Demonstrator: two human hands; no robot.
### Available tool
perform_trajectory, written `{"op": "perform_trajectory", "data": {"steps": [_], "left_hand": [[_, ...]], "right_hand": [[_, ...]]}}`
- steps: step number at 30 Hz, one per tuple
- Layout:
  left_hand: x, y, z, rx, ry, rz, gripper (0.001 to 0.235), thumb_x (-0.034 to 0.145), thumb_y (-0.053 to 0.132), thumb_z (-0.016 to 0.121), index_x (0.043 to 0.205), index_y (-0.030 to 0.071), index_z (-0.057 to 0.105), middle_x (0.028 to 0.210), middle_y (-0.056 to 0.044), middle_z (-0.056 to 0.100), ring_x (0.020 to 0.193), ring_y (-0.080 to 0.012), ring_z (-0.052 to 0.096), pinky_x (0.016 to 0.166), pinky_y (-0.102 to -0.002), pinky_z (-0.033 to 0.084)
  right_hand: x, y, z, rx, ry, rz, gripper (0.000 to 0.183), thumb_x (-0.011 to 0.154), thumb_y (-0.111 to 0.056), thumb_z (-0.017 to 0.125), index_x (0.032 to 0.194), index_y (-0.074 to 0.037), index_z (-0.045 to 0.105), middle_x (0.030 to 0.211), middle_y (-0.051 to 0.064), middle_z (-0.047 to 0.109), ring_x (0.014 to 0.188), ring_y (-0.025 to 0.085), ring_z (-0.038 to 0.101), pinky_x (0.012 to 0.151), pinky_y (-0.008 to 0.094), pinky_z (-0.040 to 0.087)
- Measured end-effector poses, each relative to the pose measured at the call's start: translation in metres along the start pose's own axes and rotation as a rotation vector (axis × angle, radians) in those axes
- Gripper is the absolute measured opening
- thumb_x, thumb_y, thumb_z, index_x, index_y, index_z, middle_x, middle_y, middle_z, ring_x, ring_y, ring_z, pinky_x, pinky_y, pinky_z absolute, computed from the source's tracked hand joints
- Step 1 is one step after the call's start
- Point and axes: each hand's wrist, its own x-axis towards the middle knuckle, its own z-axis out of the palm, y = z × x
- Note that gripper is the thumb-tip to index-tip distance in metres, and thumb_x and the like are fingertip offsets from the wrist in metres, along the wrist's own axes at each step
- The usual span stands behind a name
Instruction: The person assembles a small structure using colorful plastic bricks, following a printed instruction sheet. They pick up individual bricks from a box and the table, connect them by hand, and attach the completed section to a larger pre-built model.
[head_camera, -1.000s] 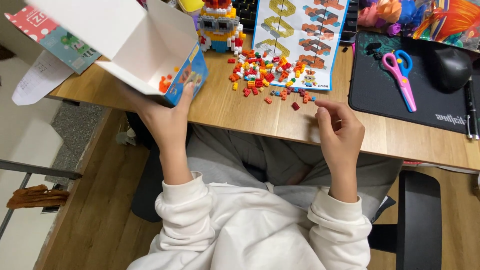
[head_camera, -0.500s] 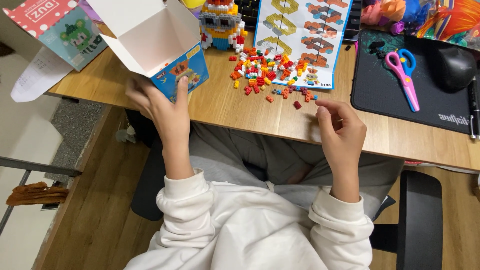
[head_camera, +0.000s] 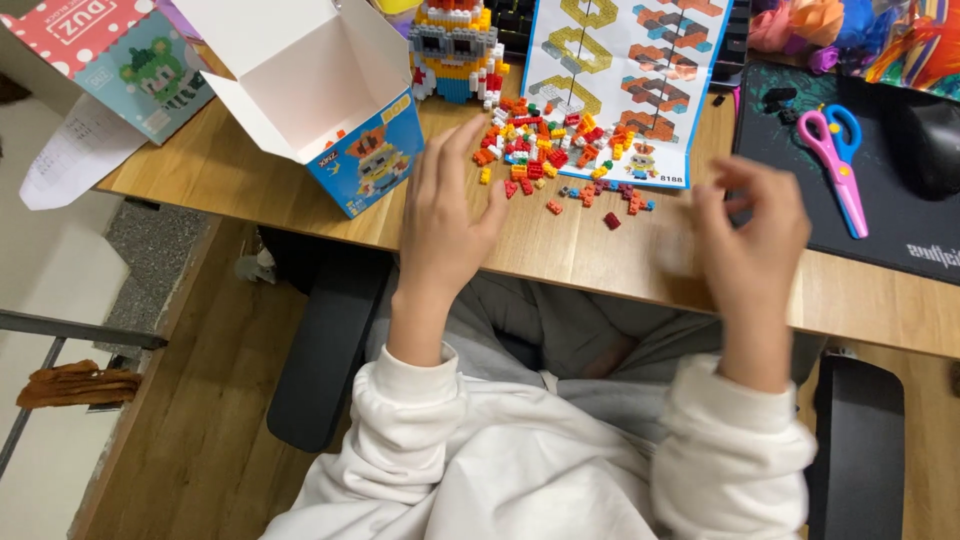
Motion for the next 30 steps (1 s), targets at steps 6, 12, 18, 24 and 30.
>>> {"op": "perform_trajectory", "data": {"steps": [6, 12, 18, 24, 30], "left_hand": [[0.013, -0.017, 0.014, 0.122, -0.346, -0.184, 0.053, 0.093, 0.017, 0.056, 0.141, 0.002, 0.040, 0.141, -0.016, 0.047, 0.132, -0.0314, 0.043, 0.111, -0.046, 0.034], [0.016, -0.022, 0.029, 0.154, -0.431, -0.146, 0.053, 0.096, 0.028, 0.052, 0.142, 0.004, 0.043, 0.150, -0.015, 0.040, 0.140, -0.0303, 0.033, 0.115, -0.045, 0.026], [0.012, -0.024, 0.028, 0.173, -0.438, -0.102, 0.050, 0.099, 0.032, 0.048, 0.141, 0.004, 0.046, 0.148, -0.015, 0.043, 0.140, -0.0299, 0.034, 0.115, -0.047, 0.025], [0.015, -0.022, 0.027, 0.190, -0.430, -0.067, 0.048, 0.100, 0.031, 0.047, 0.139, 0.003, 0.048, 0.147, -0.014, 0.044, 0.139, -0.0301, 0.036, 0.115, -0.046, 0.026], [0.019, -0.020, 0.025, 0.191, -0.452, -0.075, 0.049, 0.099, 0.031, 0.048, 0.140, 0.004, 0.047, 0.147, -0.014, 0.046, 0.139, -0.0282, 0.037, 0.116, -0.046, 0.024]], "right_hand": [[0.075, 0.007, -0.007, -0.295, -0.375, 0.330, 0.048, 0.095, -0.037, 0.060, 0.123, 0.001, 0.067, 0.105, 0.017, 0.068, 0.095, 0.036, 0.061, 0.076, 0.049, 0.042], [0.086, 0.004, 0.012, -0.265, -0.391, 0.402, 0.043, 0.092, -0.038, 0.061, 0.117, -0.003, 0.070, 0.084, 0.011, 0.071, 0.079, 0.029, 0.065, 0.067, 0.043, 0.044], [0.087, -0.005, 0.020, -0.245, -0.413, 0.584, 0.030, 0.087, -0.035, 0.062, 0.108, -0.014, 0.068, 0.080, 0.005, 0.068, 0.078, 0.027, 0.063, 0.067, 0.043, 0.043], [0.082, 0.011, 0.023, -0.066, -0.267, 0.506, 0.009, 0.088, -0.016, 0.066, 0.095, -0.012, 0.064, 0.084, 0.000, 0.068, 0.071, 0.011, 0.058, 0.068, 0.029, 0.043], [0.085, 0.014, 0.022, -0.104, -0.308, 0.570, 0.008, 0.088, -0.015, 0.067, 0.094, -0.012, 0.065, 0.084, 0.000, 0.069, 0.069, 0.011, 0.060, 0.067, 0.029, 0.043]]}}
